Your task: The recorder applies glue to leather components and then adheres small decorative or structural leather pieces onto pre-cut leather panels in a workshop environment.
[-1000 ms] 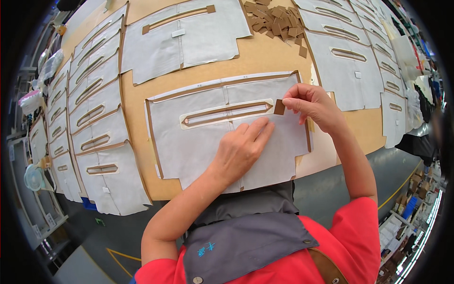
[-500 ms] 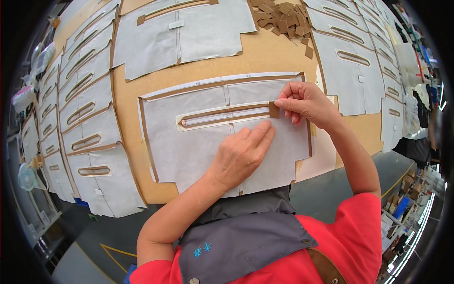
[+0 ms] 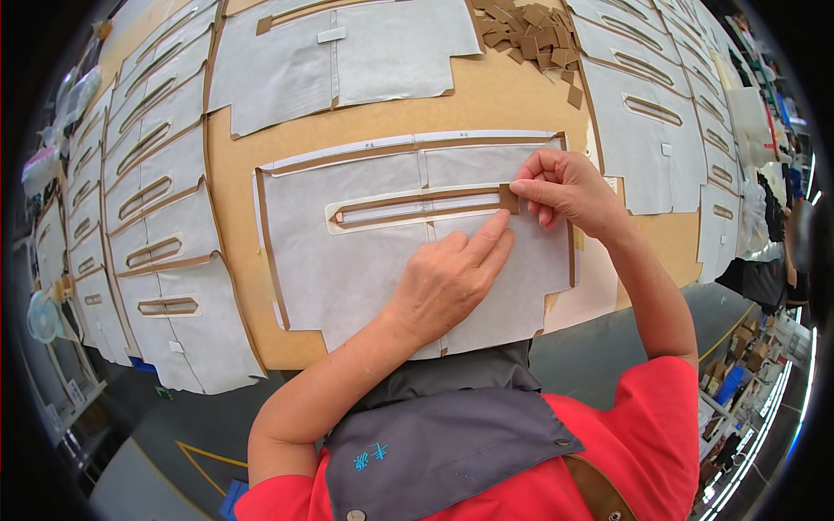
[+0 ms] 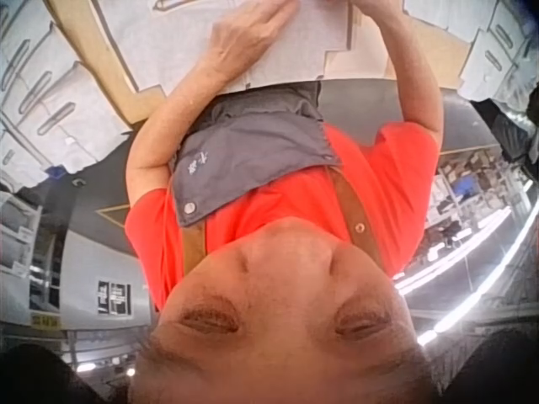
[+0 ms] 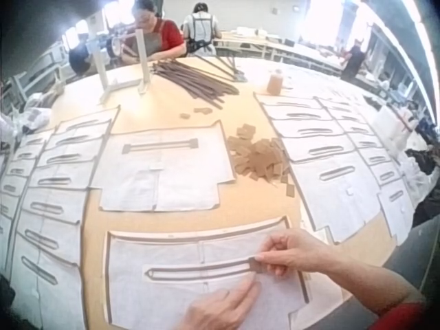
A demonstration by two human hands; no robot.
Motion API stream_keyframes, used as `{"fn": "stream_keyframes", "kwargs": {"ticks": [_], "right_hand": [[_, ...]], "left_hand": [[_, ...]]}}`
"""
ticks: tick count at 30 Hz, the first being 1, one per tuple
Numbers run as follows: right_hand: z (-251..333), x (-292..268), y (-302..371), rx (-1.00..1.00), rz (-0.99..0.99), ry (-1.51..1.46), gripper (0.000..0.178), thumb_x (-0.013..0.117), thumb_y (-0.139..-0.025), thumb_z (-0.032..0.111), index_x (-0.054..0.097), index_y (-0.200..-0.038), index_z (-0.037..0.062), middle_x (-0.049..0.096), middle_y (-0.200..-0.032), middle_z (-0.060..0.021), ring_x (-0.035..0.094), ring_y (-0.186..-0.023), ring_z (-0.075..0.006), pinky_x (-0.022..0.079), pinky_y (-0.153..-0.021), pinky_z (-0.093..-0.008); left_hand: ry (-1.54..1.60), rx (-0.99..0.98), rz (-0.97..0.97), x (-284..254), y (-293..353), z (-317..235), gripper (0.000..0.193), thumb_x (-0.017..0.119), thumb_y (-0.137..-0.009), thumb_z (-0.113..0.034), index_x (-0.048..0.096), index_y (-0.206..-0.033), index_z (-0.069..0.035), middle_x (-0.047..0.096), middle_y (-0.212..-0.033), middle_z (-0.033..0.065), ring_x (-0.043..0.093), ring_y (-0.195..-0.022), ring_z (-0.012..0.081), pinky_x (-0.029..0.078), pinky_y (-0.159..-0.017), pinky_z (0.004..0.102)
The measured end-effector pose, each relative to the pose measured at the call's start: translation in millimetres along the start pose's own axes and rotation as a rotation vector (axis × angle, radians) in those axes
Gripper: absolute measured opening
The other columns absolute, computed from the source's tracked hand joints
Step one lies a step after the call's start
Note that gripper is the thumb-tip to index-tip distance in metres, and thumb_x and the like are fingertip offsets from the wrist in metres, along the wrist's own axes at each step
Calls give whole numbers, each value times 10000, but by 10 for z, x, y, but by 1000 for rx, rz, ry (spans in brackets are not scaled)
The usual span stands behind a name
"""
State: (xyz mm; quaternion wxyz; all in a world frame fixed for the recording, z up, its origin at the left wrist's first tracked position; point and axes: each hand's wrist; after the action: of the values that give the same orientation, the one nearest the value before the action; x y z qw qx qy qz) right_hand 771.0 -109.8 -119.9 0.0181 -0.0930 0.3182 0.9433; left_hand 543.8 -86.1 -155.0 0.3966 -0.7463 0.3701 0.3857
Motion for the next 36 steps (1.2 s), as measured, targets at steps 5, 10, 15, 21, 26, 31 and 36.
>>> {"fn": "stream_keyframes", "kwargs": {"ticks": [5,10,15,21,26,31,36], "right_hand": [[7,31,10,-8,-29,-11,157,683,-908,179,616,-871,42,605,-667,9,533,-521,-33,424,-465,-179],[26,52,17,-5,-53,17,163,687,-901,187,609,-873,47,605,-667,7,537,-519,-37,425,-465,-182],[6,39,14,11,-54,43,187,679,-904,210,606,-885,39,617,-678,-3,564,-550,-53,459,-487,-203],[20,99,20,17,-108,33,166,692,-895,181,579,-859,65,603,-647,10,538,-502,-41,423,-456,-179],[7,103,22,14,-120,41,167,687,-901,182,574,-859,66,602,-646,10,538,-498,-42,425,-451,-181],[-8,86,16,10,-101,73,193,673,-909,204,576,-882,39,622,-668,-15,572,-535,-60,460,-472,-207],[-14,93,12,2,-113,84,191,668,-910,200,574,-875,38,621,-665,-16,572,-533,-62,458,-471,-209]], "left_hand": [[0,2,-10,22,5,3,384,604,-751,-72,659,-1130,-84,596,-1296,14,526,-645,111,482,-549,248],[-4,-5,0,25,8,4,380,603,-752,-76,654,-1128,-82,599,-1296,20,529,-647,110,479,-547,244],[37,-7,-24,41,10,5,376,601,-749,-80,648,-1122,-65,599,-1295,35,534,-648,120,482,-557,254],[35,-19,-16,24,10,0,366,603,-748,-82,646,-1111,-57,601,-1288,40,528,-644,126,486,-567,257],[40,-21,-23,40,14,-2,359,604,-749,-85,647,-1105,-57,602,-1287,40,526,-644,125,484,-561,259],[25,-20,-29,58,13,-11,354,605,-750,-88,649,-1101,-64,602,-1288,37,529,-644,124,487,-562,260],[13,-21,-23,75,13,-9,359,605,-752,-89,650,-1109,-77,602,-1293,35,535,-645,125,493,-562,260]]}}
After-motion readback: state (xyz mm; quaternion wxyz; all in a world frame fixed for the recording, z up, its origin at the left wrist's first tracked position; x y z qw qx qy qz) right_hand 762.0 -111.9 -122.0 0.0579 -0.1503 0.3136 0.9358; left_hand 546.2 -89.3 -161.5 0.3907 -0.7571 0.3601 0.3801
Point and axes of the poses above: each hand's wrist, its own y-axis away from the middle knuckle, its own x-axis out of the palm, z = x × y
